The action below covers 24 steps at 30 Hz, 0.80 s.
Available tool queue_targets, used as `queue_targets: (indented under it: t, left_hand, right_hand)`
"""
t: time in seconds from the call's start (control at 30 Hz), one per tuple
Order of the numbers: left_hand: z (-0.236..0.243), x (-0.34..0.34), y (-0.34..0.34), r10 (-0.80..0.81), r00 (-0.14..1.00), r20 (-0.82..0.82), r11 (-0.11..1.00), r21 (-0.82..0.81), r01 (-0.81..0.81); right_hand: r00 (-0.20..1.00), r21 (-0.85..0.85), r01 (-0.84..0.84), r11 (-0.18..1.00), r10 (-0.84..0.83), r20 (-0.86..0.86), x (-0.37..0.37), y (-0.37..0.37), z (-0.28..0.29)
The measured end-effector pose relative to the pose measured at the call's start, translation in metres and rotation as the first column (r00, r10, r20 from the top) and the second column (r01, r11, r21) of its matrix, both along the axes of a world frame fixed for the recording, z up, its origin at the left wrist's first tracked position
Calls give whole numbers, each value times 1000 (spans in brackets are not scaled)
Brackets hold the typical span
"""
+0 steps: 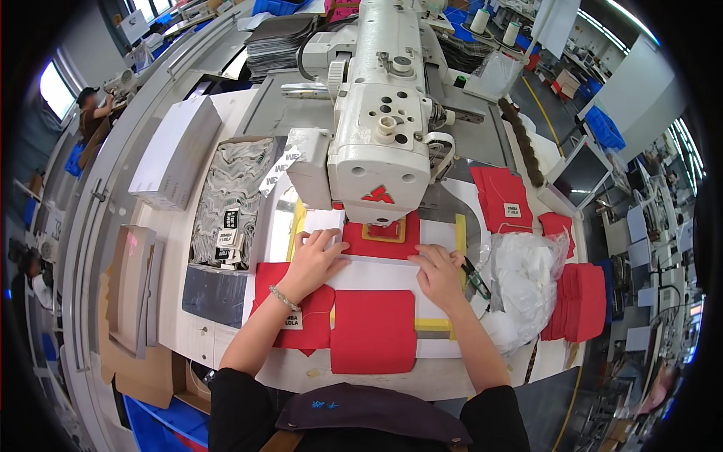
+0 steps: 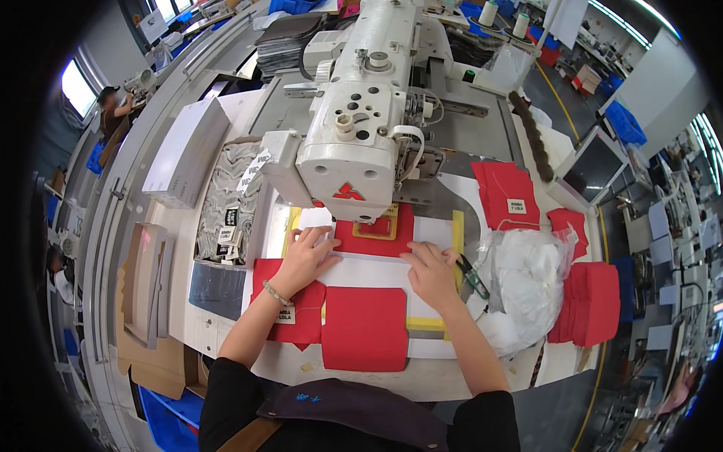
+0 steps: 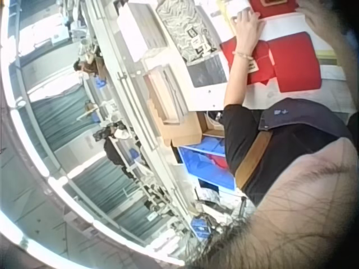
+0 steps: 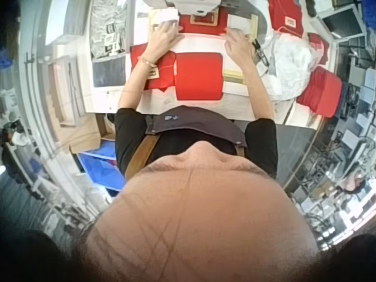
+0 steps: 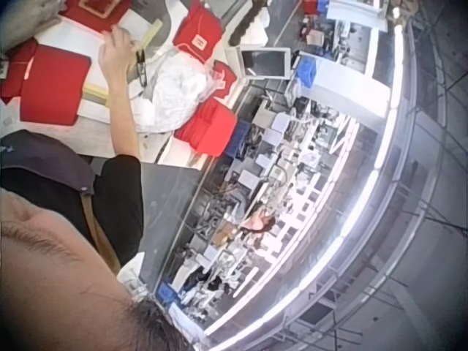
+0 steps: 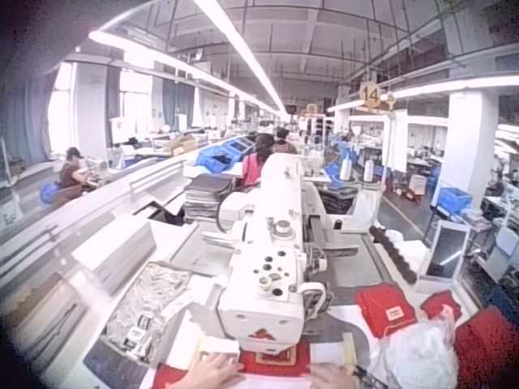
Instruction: The person sews white rectangular labels onto red fabric pieces using an industrial sewing machine. They repeatedly pick up a red fabric piece, place a label on it, align it under the needle, and sew it in place. After sewing, the person cuts the thread and moves the finished piece aside.
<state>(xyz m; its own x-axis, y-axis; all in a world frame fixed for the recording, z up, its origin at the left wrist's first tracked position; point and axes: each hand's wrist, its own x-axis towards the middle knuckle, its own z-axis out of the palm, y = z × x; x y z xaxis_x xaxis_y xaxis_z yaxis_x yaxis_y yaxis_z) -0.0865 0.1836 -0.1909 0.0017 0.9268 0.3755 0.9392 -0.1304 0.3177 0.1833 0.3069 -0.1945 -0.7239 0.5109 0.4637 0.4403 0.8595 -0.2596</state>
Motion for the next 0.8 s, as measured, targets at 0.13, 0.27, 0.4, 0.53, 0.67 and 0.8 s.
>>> queue_targets:
  t: [0.13,0.27,0.4,0.53,0.67,0.8]
  left_hand:
    - [-1,0,0,6,1000,2,1000,2,-6]
    - [1,0,0,12,1000,16,1000,8,-12]
    - [-2,0,0,10,999,37,1000,14,-11]
    - [-4,-1,0,-12,998,59,1000,29,10]
    - [-5,-1,0,-9,997,76,999,40,6]
    - [-8,-2,-1,-12,996,84,999,43,8]
  right_hand:
    - [999,36,-28,999,27,45,-1,0,-1]
    - [998,39,-31,999,30,49,-2,-1,1]
    - [998,41,-27,999,25,51,-2,-1,1]
    - [1000,6,-3,1000,3,27,-2,-1,0]
    - [1000,15,13,1000,-13,-18,-5,-2,3]
    - [1000,6,9,1000,-9,-20,-5,-1,5]
